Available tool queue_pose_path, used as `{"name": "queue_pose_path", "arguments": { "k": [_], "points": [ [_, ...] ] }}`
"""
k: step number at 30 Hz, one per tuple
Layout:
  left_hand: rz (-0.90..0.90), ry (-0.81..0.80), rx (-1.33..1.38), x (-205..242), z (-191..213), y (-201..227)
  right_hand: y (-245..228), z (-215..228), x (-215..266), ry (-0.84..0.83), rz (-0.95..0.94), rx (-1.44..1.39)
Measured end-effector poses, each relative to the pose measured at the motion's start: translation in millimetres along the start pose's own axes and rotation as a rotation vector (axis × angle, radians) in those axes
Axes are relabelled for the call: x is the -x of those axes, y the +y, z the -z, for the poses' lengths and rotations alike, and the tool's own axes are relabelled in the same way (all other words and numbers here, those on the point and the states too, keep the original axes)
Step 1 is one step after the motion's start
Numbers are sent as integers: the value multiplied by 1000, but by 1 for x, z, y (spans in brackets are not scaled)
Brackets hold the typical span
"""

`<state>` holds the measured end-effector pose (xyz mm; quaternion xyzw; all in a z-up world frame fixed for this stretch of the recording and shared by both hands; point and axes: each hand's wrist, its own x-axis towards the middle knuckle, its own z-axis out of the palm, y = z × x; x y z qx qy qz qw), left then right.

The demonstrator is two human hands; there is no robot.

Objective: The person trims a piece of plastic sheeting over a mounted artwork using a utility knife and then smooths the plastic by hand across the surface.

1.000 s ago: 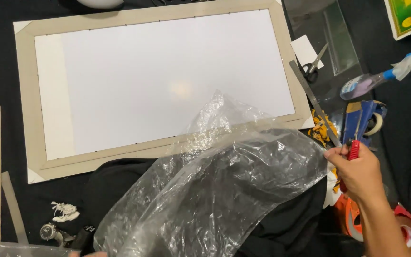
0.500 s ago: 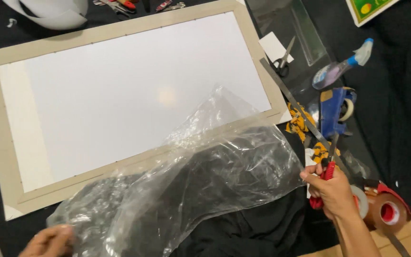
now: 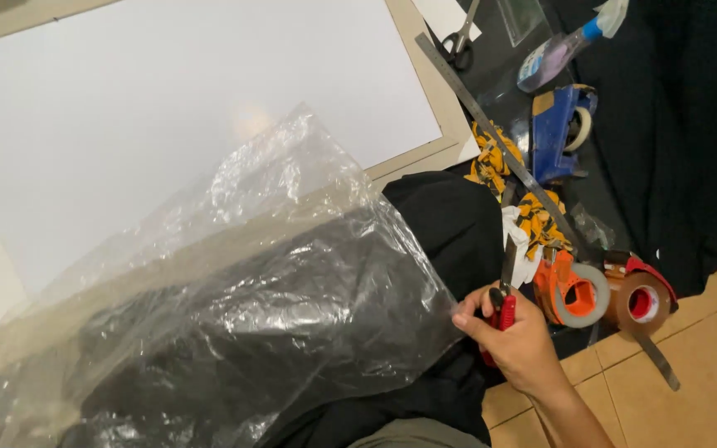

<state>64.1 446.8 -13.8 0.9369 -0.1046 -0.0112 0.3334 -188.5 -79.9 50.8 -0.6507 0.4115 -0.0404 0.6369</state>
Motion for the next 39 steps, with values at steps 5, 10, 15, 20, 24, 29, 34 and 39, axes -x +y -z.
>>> {"name": "queue_pose_path", "arguments": {
  "k": [5, 10, 15, 20, 24, 29, 34, 39],
  "points": [
    [-326, -393, 83, 19, -71, 280, -17, -29, -32, 75, 56, -88],
    [-811, -284, 200, 26, -192, 330, -41, -35, -52, 153, 110, -141],
    [-879, -125, 296, 9, -204, 341, -44, -17, -49, 191, 98, -168],
    [-595, -326, 571, 14, -205, 341, -29, -4, -32, 203, 102, -198],
    [-418, -475, 647, 18, -209, 338, -7, -3, -15, 125, 8, -323],
    [-453, -536, 664, 16, -202, 339, 4, -10, -8, 176, 17, -324],
    [-472, -574, 661, 17, -194, 338, 10, -26, -6, 280, 37, -54],
    [-623, -437, 600, 16, -192, 340, 18, -25, -4, 367, 89, 79]
  ]
}}
